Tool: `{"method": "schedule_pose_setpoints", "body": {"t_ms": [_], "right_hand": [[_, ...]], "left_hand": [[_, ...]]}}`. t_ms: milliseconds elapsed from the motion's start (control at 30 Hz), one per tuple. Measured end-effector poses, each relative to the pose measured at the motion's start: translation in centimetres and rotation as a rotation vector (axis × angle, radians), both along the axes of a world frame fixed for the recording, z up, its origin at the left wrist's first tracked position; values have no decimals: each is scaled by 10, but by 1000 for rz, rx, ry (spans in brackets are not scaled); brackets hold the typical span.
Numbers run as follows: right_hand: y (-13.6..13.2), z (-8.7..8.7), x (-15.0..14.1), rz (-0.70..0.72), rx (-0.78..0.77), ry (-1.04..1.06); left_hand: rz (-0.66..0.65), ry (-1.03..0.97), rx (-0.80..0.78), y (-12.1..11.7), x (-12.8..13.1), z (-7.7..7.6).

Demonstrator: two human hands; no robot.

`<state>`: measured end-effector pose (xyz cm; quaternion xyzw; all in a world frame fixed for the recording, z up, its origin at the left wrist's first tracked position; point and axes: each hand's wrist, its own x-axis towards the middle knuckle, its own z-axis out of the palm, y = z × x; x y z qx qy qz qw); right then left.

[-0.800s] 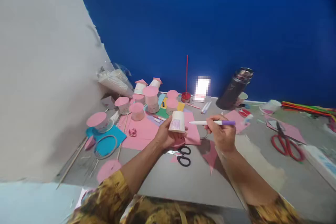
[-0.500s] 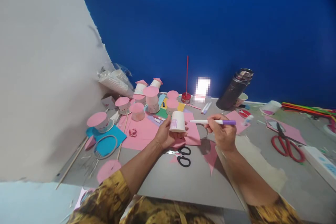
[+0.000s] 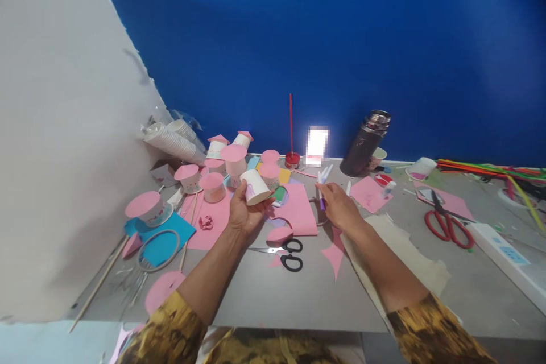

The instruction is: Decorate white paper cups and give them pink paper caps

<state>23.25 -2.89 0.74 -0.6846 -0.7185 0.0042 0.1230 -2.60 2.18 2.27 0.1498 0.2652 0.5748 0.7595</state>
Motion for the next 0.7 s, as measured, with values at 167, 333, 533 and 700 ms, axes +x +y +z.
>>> {"method": "schedule_pose_setpoints", "body": {"t_ms": [167,333,533,700], "right_hand": [[-1,2,0,41,-92,-51],[-3,6,-3,38,-122,-96],[-8,15,-11,67,-156,-133],[-15,18,-23,83,-182,-147]], "left_hand": [[15,51,47,1,-3,3],[7,87,74,5,-4,-2],[61,84,30,11,-8,-3],[85,92,29,15,-10,-2]]}}
